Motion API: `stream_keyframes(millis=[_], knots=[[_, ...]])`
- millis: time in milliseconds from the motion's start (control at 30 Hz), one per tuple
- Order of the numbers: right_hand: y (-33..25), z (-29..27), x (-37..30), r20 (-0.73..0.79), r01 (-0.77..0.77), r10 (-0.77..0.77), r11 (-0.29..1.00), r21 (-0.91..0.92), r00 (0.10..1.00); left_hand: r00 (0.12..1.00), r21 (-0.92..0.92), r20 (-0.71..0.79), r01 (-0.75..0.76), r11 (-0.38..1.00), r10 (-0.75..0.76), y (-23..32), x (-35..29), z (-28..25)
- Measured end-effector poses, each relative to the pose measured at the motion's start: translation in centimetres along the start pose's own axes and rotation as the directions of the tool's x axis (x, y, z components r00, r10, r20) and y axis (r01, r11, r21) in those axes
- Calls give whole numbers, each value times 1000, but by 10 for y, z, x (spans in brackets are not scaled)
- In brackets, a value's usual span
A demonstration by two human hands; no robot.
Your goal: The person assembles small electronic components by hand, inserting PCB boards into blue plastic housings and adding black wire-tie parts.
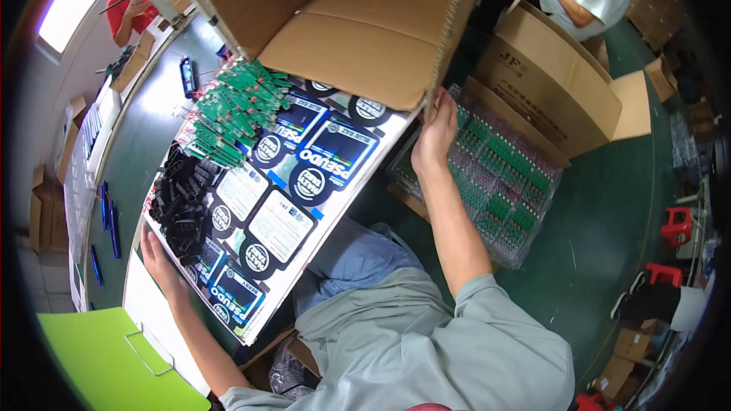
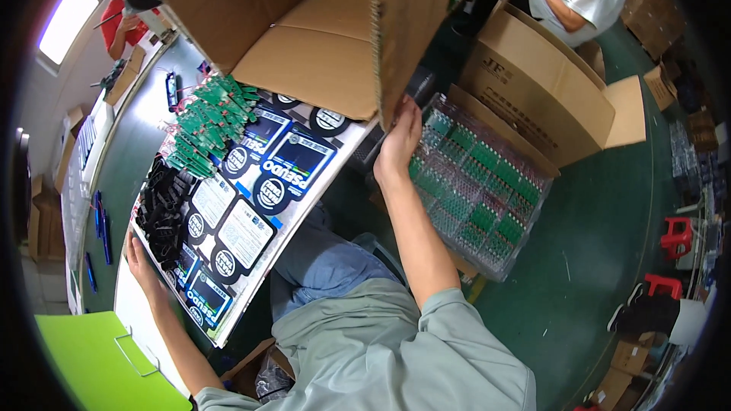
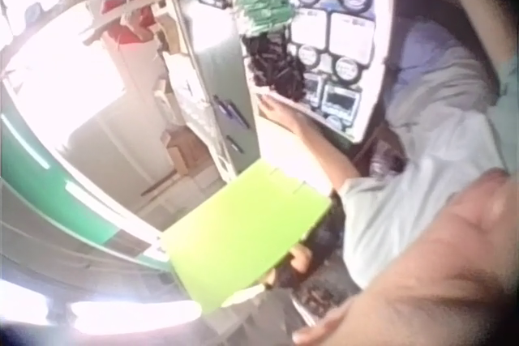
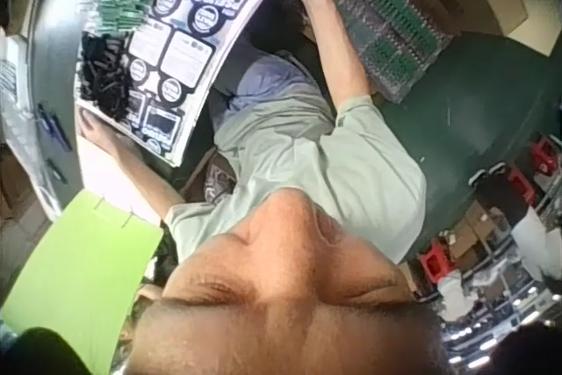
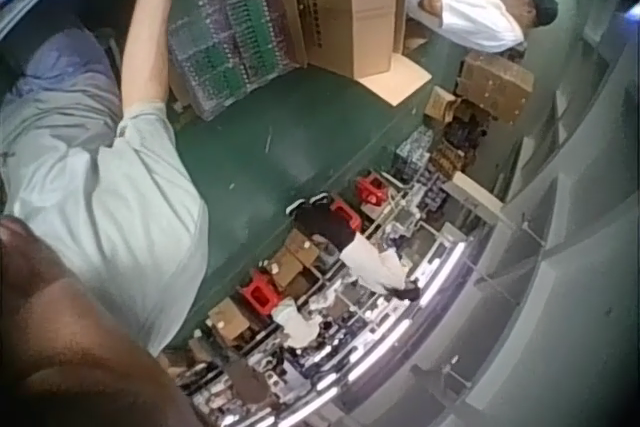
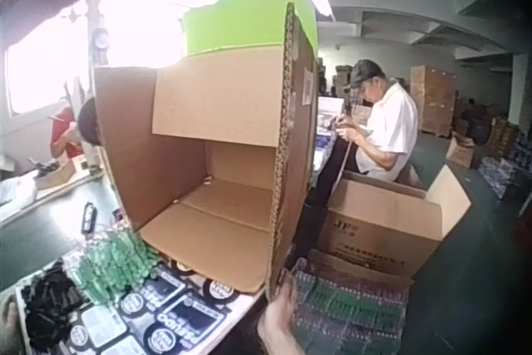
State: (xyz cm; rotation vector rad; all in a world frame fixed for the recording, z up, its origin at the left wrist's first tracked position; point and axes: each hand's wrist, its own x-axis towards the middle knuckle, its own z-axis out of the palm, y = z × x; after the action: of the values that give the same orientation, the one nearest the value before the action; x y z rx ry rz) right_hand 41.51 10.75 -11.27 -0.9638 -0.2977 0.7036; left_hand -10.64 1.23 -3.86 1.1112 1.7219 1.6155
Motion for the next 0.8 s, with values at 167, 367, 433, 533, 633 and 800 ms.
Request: stream_keyframes(millis=[167, 367, 433, 533, 633, 800], knots=[[10, 14, 39, -15, -8, 12, 969, 245, 1000, 997, 256, -76, 17, 967, 3, -18, 54, -7], [-8, 7, 48, 64, -19, 8, 982, 185, 998, 994, -122, -110, 7, 993, -20, -23, 46, 3], [-11, 13, 40, 21, -15, 12, 992, 129, 1000, 996, -195, -57, 52, 979, -64, 0, 23, 13], [-8, 4, 46, 86, -60, 47, 986, 155, 995, 997, -124, -37, 68, 990, -73, 9, -16, 7], [-11, 12, 37, 54, -91, 83, 984, 153, 995, 994, -159, -16, 103, 982, -107, 28, -73, 11], [1, 8, 46, 109, -113, 97, 982, 151, 989, 995, -144, -63, 62, 988, -72, 36, -115, 16]])
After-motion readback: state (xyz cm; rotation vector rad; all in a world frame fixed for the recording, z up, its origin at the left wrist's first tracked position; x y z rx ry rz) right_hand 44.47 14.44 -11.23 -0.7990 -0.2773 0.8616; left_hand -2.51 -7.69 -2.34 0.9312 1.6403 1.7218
